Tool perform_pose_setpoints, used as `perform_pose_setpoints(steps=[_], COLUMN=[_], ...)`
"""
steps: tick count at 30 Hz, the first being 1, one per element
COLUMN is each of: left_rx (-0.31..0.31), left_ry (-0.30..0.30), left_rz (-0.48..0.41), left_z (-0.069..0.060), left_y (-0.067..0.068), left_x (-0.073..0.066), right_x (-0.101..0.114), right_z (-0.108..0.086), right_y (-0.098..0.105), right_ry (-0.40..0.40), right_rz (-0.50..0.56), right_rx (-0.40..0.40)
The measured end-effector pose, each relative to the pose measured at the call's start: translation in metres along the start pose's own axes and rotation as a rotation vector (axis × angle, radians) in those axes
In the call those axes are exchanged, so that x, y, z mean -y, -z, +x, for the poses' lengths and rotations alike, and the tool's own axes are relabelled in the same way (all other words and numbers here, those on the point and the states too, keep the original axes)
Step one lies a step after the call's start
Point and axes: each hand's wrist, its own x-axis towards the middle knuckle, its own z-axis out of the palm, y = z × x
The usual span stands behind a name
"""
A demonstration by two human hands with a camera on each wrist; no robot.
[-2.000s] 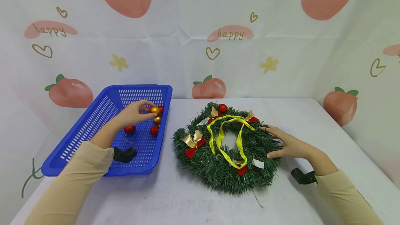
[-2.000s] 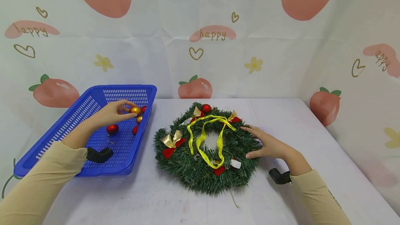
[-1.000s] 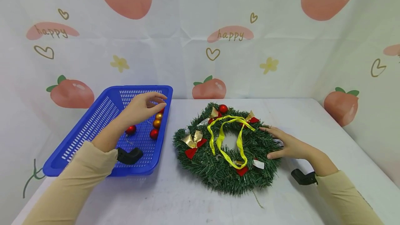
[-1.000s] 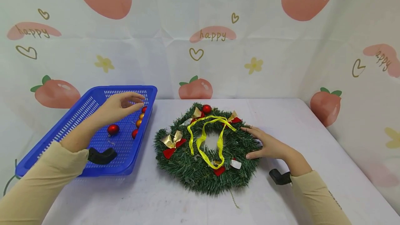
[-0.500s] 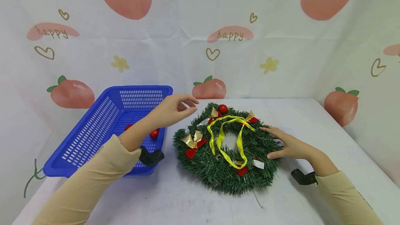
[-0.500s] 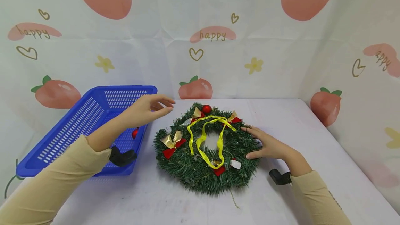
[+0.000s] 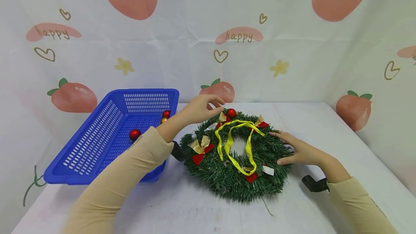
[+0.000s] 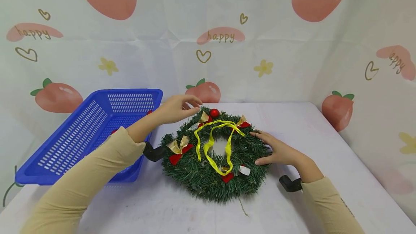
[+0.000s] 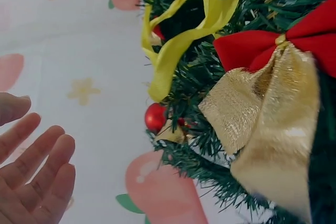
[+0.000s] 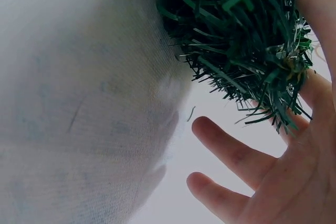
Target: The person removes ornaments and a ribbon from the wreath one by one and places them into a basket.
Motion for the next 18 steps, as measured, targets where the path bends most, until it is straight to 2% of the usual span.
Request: perform_pose_setpoints(steps=[7, 13, 18], left_rx=[0.005, 0.038, 0.046], left_ry=[-0.007, 0.033, 0.049], left_rz=[0.0, 0.007, 0.022], left_z=[0.022, 0.038, 0.05], left_y=[-0.016, -0.028, -0.033], left_x=[0.007, 0.011, 0.009], right_x=[0.0, -0.001, -0.002], right_z=[0.0, 0.0, 0.001], right_y=[0.0, 0.0, 0.0], right_ry=[0.003, 0.003, 0.005], right_rz=[0.004, -0.004, -0.005], right_rx=[0.0, -0.001, -0.003])
